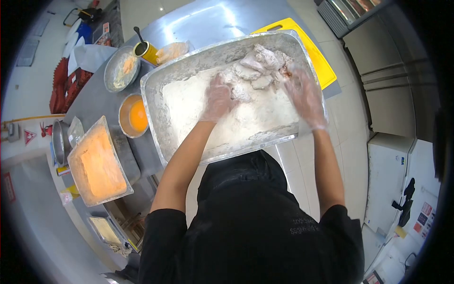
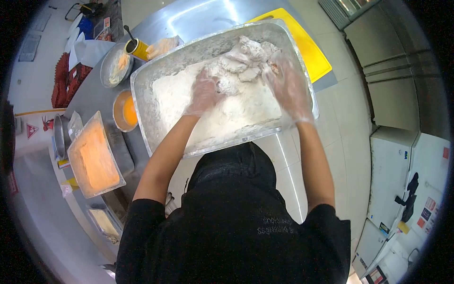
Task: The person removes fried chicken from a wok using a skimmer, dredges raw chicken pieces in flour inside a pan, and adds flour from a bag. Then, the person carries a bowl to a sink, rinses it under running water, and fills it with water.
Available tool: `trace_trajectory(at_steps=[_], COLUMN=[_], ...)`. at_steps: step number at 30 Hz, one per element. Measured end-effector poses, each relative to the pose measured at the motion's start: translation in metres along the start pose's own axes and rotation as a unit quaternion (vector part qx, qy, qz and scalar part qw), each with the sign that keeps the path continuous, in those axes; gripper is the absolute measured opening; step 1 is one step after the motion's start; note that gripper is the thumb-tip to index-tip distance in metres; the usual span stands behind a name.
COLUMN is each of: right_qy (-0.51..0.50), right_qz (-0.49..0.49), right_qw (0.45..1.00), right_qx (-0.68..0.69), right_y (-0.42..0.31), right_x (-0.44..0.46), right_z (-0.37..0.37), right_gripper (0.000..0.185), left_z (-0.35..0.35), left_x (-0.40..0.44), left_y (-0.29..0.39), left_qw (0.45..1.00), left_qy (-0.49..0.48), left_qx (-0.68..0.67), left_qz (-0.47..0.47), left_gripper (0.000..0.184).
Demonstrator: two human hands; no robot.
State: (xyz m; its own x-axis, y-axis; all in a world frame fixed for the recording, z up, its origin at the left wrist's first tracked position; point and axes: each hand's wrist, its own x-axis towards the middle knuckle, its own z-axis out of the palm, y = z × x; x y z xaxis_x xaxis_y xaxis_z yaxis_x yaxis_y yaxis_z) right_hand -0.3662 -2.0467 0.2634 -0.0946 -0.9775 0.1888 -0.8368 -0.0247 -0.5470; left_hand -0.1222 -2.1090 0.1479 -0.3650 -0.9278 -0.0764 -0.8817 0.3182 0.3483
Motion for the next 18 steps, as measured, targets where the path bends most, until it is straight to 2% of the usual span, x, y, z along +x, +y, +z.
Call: trace_trajectory(at_steps=[1,4,7,10,11,14,15,17,18], right_qy=[0.011,0.033,0.068,0.097,0.096,0.092,0.088,0.095,0.098], right_qz=[0.001,0.041,0.057,0.053,0.046,0.074,0.092,0.097,0.1], right_qw=[1.0,0.999,0.996,0.993,0.994,0.993,0.991,0.99,0.99], right_qx=[0.003,-0.014,-0.015,-0.034,-0.036,-0.032,-0.029,-0.03,-0.03], right_y=[0.002,0.015,0.017,0.016,0.015,0.015,0.016,0.012,0.01], right_x=[-0.018,-0.056,-0.068,-0.064,-0.064,-0.066,-0.068,-0.066,-0.065], right_z=[0.003,0.009,0.009,0.011,0.011,0.014,0.015,0.013,0.012], right_gripper=[0.037,0.024,0.018,0.015,0.015,0.015,0.015,0.015,0.016], left_z=[0.001,-0.026,-0.016,-0.014,-0.028,-0.025,-0.025,-0.034,-0.035], left_x=[0.0,0.003,0.031,0.031,0.019,0.016,0.016,0.018,0.018], left_y=[-0.002,0.001,0.0,0.002,0.009,0.001,-0.006,-0.011,-0.009], left_qw=[0.999,0.994,0.998,0.994,0.997,0.99,0.963,0.857,0.831], left_qy=[-0.019,0.095,-0.027,-0.093,-0.028,0.006,-0.013,-0.055,-0.062], left_qx=[-0.016,0.047,0.011,-0.063,-0.06,-0.142,-0.27,-0.509,-0.549], left_qz=[-0.022,0.037,0.046,0.005,0.048,0.009,-0.013,-0.061,-0.074], left_gripper=[0.059,0.058,0.058,0.056,0.056,0.052,0.049,0.044,0.041])
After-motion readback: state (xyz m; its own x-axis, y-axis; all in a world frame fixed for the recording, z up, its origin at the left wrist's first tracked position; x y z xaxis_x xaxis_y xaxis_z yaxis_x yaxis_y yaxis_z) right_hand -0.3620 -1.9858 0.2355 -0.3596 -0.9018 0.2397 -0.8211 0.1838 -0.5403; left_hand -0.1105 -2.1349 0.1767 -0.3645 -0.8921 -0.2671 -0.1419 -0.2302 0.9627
